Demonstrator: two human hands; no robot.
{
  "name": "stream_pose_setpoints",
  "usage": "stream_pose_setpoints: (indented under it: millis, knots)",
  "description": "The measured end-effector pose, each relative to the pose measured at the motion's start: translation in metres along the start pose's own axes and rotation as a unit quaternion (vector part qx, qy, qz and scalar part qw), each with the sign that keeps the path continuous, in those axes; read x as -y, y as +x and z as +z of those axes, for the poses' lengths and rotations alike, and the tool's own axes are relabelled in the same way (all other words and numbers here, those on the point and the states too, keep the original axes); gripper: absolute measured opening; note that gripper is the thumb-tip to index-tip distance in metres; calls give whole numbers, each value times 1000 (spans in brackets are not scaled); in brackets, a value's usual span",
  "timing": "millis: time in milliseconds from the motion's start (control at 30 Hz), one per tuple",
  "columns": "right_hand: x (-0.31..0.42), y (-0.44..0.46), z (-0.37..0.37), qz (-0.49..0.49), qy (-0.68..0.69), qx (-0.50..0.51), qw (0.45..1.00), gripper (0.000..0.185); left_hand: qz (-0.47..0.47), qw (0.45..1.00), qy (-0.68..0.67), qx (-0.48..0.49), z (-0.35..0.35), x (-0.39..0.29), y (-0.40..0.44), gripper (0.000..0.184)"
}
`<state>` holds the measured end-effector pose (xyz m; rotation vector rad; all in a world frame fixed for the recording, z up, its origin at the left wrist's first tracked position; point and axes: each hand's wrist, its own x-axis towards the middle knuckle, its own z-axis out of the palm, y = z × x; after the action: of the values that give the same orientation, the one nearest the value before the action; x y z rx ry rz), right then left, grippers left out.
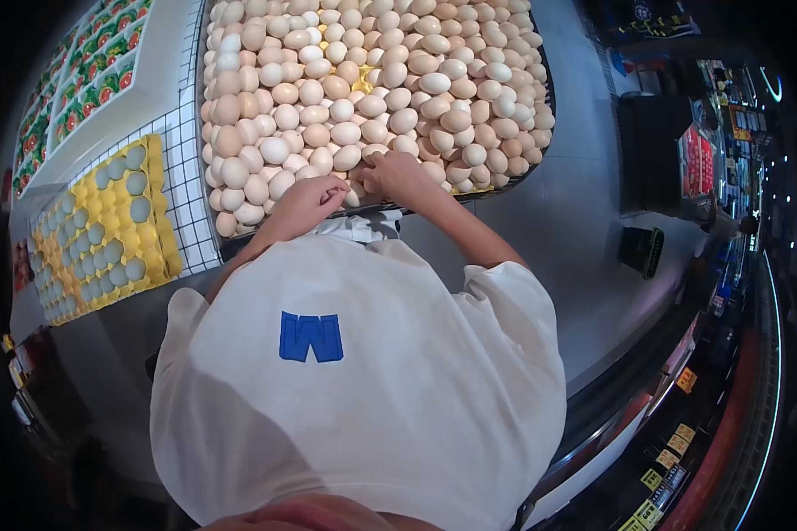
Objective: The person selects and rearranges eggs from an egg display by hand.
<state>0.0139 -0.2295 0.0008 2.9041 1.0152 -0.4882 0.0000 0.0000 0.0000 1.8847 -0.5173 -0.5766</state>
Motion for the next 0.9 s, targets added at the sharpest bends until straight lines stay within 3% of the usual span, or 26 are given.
stream_pose_setpoints:
  millis: [100, 167, 233, 300, 333, 367, 467, 500, 633, 700, 767, 833, 900]
  knots:
    - [-1, -2, -13, -55, 46, -23, 997, 41, -29, 1000, 6, 3, -6, -6, -8, 21]
    - [-9, -3, -23, -3, 159, -6, 987, 43, -18, 1000, 10, 7, -4, -3, -5, 21]
    - [-21, -2, -26, -13, 201, -35, 979, 43, -3, 1000, -9, -13, 0, 0, -2, 19]
    - [-33, -1, -31, 45, 446, -70, 891, 42, 7, 1000, -21, -2, 0, 2, 0, 18]
    - [-45, 1, -28, 62, 487, -63, 869, 41, 9, 1000, -16, -4, 1, 3, 0, 16]
    - [-54, 5, -26, 90, 603, -36, 792, 40, 9, 1000, -16, -3, 2, 3, -1, 16]
    - [-75, 25, -45, 96, 682, -133, 712, 39, 11, 999, -30, 18, 1, 5, 2, 18]
    - [-87, 35, -49, 115, 652, -157, 732, 40, 10, 999, -27, 18, -1, 5, 3, 18]
    - [-148, 88, -74, 177, 640, -240, 708, 46, 0, 994, -104, 21, 5, 12, 7, 16]
    - [-190, 123, -84, 224, 516, -274, 780, 49, 1, 995, -98, 29, 6, 12, 13, 15]
    - [-238, 160, -88, 202, 369, -283, 862, 52, 8, 996, -83, 29, 1, 3, 14, 13]
    - [-261, 188, -95, 181, 338, -306, 871, 52, 35, 997, -63, 32, 2, 4, 13, 12]
    - [-277, 211, -107, 174, 112, -289, 935, 50, 26, 996, -60, 58, -4, 1, 15, 12]
